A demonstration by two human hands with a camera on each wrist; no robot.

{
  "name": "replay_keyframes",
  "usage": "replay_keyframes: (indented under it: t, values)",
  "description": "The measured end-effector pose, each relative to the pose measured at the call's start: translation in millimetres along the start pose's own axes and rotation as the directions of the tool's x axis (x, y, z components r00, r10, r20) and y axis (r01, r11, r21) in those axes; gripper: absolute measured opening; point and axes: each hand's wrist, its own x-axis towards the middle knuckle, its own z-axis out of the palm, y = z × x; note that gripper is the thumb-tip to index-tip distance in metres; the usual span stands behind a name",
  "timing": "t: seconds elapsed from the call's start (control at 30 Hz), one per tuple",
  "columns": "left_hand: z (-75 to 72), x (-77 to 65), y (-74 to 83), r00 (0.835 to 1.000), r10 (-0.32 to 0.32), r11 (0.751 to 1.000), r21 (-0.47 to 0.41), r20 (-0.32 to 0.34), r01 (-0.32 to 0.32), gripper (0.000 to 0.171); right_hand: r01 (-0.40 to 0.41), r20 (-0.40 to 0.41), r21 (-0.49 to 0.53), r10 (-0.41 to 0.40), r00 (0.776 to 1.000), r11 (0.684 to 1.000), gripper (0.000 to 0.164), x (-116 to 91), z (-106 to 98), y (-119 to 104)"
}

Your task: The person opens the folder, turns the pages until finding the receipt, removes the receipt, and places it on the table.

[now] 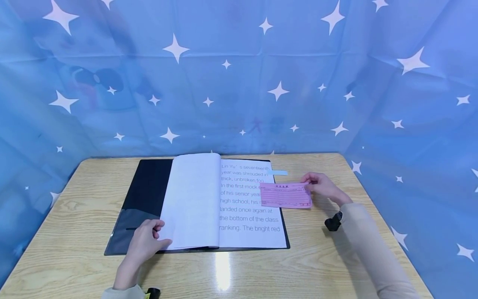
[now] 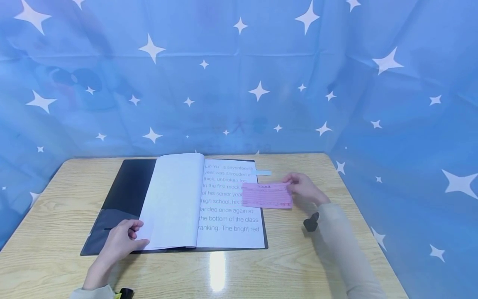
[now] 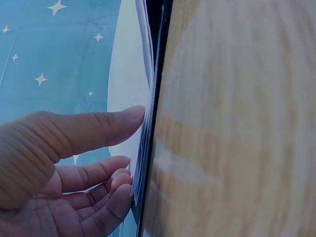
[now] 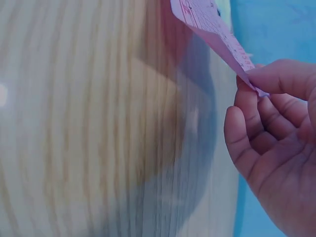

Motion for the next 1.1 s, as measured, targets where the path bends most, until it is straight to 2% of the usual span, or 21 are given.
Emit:
replay_keyframes:
  t: [0.4,0.67,0.83,1.1]
  values:
    - [0.4,1.3,-0.9,1.000,0.010,1.000,0.006,0.006,-0.010,0.048,0.065,-0.020,-0.083,-0.067,0.998,0.994,0.017,-7,-15,20]
    - [0.8,1.2,-1.1,1.000,0.017,1.000,0.010,0.006,-0.017,0.048,0.030,-0.059,-0.184,-0.041,0.997,0.983,0.018,-10,-23,27]
    - [1.0,1.4,-1.5,1.000,0.013,1.000,0.012,0.011,-0.013,0.049,0.011,-0.081,-0.202,-0.028,0.996,0.979,0.017,-13,-27,33]
    - [1.5,2.1,-2.0,1.000,0.003,1.000,0.007,0.006,-0.003,0.049,0.020,-0.118,-0.267,-0.054,0.992,0.963,0.016,-18,-29,39]
